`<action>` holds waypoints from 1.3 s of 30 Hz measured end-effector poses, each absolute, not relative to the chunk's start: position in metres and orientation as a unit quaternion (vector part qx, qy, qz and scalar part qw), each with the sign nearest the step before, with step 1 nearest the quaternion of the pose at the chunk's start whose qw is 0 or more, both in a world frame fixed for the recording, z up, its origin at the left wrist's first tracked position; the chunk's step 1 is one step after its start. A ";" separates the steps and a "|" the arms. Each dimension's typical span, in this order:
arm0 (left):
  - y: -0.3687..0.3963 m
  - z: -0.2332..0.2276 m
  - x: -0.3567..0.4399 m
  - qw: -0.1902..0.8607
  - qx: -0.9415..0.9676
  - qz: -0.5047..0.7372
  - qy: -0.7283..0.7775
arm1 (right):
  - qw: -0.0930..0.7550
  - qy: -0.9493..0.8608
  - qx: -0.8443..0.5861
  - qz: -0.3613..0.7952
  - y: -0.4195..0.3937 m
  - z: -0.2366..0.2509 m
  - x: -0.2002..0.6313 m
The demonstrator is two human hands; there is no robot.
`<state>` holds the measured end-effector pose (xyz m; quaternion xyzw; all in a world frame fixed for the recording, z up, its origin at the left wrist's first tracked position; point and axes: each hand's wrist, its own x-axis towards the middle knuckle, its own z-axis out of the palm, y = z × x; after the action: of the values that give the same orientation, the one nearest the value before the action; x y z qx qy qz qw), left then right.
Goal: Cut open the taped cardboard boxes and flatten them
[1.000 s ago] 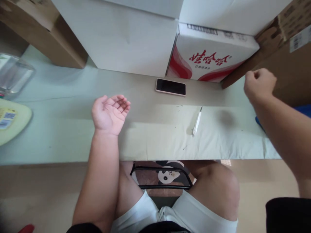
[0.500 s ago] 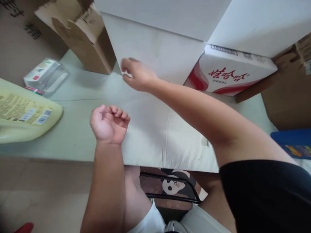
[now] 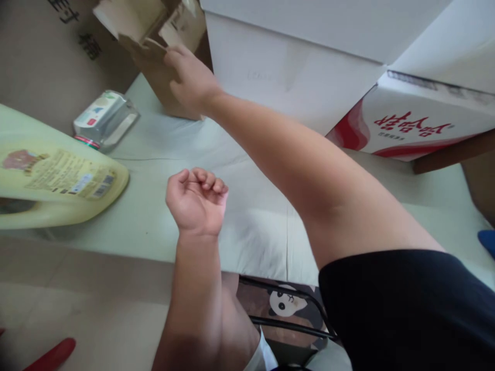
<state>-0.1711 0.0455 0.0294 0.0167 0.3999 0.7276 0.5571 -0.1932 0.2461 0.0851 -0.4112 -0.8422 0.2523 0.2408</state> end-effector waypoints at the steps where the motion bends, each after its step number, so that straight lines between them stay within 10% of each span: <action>1: 0.044 0.029 -0.173 0.526 0.010 0.744 0.413 | 0.251 -0.853 -0.395 0.231 0.239 0.083 -0.185; 9: 0.031 0.035 -0.203 0.219 -0.042 0.848 0.481 | 0.378 -0.824 -0.284 0.314 0.123 0.056 -0.018; 23: 0.046 0.022 -0.087 0.425 0.275 0.786 0.355 | 0.597 -0.683 -0.385 0.166 0.008 0.013 0.183; 34: 0.055 0.015 -0.041 0.337 0.406 0.747 0.405 | 0.487 -0.745 -0.417 0.186 0.002 -0.011 0.214; 39: 0.058 0.005 -0.042 0.233 0.451 0.697 0.506 | 0.589 -0.673 -0.438 0.087 0.006 -0.022 0.204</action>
<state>-0.0416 0.0578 0.0052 0.4509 0.5059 0.6974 0.2331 0.2044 0.0064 -0.0218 -0.4384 -0.6734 0.0874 0.5889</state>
